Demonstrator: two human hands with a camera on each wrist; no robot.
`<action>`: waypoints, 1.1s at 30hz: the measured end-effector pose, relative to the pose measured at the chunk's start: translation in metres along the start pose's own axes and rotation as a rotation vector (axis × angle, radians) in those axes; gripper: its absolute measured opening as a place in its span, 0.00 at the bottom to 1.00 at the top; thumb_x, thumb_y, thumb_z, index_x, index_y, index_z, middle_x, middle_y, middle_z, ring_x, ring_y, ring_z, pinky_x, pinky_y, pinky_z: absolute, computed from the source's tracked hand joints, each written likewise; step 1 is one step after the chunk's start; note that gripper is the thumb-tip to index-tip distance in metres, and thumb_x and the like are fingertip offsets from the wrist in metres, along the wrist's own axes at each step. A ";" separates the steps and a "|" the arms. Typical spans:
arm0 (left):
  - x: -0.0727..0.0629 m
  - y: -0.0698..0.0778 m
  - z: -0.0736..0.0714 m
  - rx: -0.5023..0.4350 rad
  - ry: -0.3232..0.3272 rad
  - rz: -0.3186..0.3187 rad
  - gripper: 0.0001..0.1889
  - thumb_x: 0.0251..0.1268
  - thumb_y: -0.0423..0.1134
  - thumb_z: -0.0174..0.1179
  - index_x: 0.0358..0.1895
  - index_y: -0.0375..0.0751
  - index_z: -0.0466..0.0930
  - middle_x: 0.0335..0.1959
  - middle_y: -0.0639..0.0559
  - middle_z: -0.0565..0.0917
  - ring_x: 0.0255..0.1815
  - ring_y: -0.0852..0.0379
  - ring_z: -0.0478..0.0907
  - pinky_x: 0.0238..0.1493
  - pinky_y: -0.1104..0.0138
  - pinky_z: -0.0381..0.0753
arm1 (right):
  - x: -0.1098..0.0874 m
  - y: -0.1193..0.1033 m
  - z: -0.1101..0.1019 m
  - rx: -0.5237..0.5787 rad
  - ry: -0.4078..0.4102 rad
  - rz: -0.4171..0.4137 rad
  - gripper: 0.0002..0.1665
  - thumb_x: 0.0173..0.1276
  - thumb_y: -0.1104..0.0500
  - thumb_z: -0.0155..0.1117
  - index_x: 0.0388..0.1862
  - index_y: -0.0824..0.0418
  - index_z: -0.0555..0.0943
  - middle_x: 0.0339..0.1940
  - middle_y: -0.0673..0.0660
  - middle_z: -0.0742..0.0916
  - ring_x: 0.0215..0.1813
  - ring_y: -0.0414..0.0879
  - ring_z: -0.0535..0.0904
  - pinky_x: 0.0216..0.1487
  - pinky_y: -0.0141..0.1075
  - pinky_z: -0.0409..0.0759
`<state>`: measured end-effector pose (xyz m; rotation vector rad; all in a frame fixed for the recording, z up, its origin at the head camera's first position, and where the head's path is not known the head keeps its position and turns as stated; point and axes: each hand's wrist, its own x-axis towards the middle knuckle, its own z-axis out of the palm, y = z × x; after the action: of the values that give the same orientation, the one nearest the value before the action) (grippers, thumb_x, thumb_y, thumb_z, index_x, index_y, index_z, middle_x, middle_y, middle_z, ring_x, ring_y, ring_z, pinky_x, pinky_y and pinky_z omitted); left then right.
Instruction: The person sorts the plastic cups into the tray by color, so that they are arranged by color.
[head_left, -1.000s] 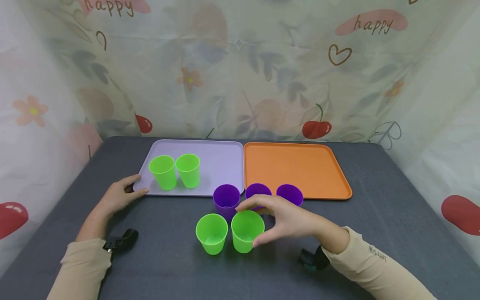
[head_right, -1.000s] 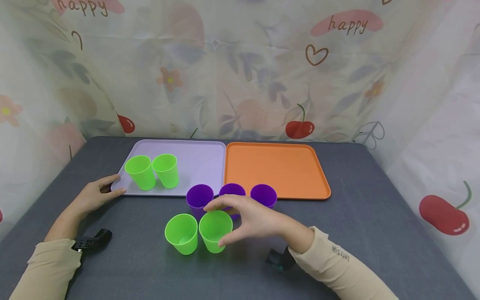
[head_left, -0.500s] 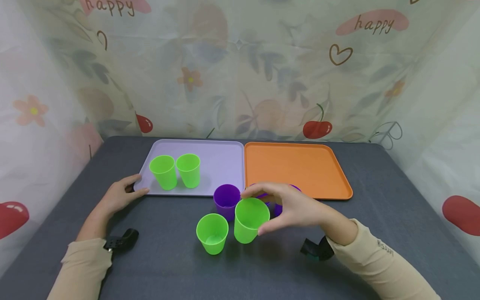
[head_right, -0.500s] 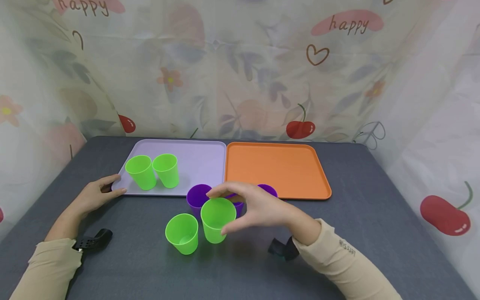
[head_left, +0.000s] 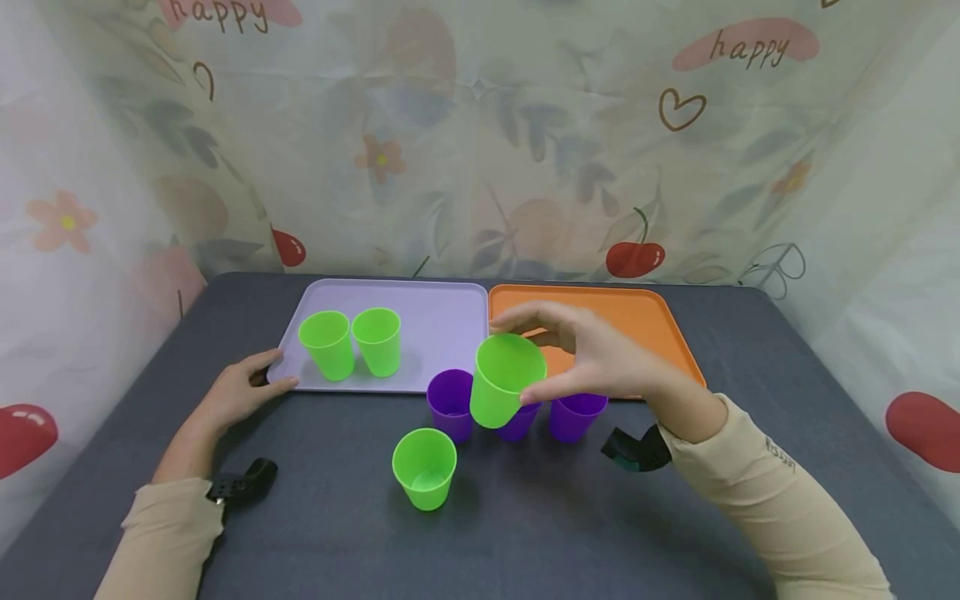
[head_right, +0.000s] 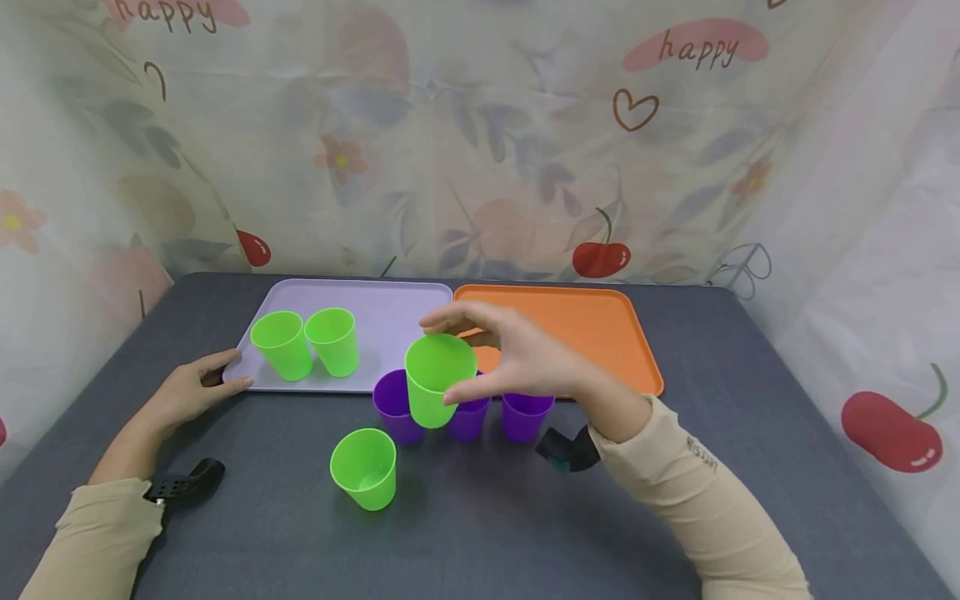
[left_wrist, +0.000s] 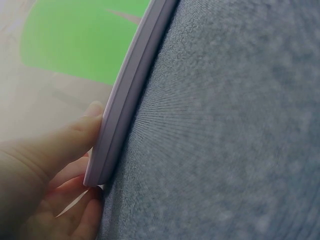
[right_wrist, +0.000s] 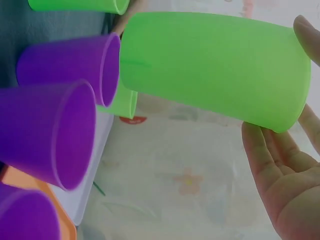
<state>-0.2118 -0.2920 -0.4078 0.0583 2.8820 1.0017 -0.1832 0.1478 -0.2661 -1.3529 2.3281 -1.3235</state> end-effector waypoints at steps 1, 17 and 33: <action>0.000 0.000 0.000 0.000 0.001 0.001 0.40 0.62 0.52 0.58 0.68 0.27 0.57 0.66 0.24 0.61 0.66 0.30 0.62 0.62 0.43 0.64 | 0.003 0.000 -0.002 0.000 0.007 0.005 0.38 0.48 0.65 0.75 0.59 0.63 0.72 0.57 0.57 0.80 0.59 0.43 0.75 0.62 0.36 0.74; -0.004 0.001 0.000 -0.002 -0.001 -0.013 0.40 0.63 0.53 0.58 0.68 0.27 0.56 0.66 0.23 0.60 0.65 0.30 0.61 0.62 0.42 0.64 | 0.044 0.023 -0.026 -0.053 0.117 0.114 0.37 0.51 0.63 0.74 0.60 0.62 0.71 0.59 0.57 0.79 0.59 0.48 0.76 0.63 0.43 0.72; 0.000 -0.002 0.000 0.011 -0.009 -0.012 0.42 0.62 0.55 0.58 0.69 0.27 0.56 0.66 0.23 0.60 0.65 0.29 0.61 0.61 0.42 0.65 | 0.065 0.046 -0.034 -0.064 0.103 0.197 0.35 0.54 0.59 0.72 0.62 0.56 0.70 0.61 0.55 0.78 0.60 0.48 0.76 0.63 0.45 0.73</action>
<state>-0.2119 -0.2934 -0.4094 0.0460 2.8765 0.9806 -0.2678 0.1294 -0.2614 -1.0611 2.5159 -1.2982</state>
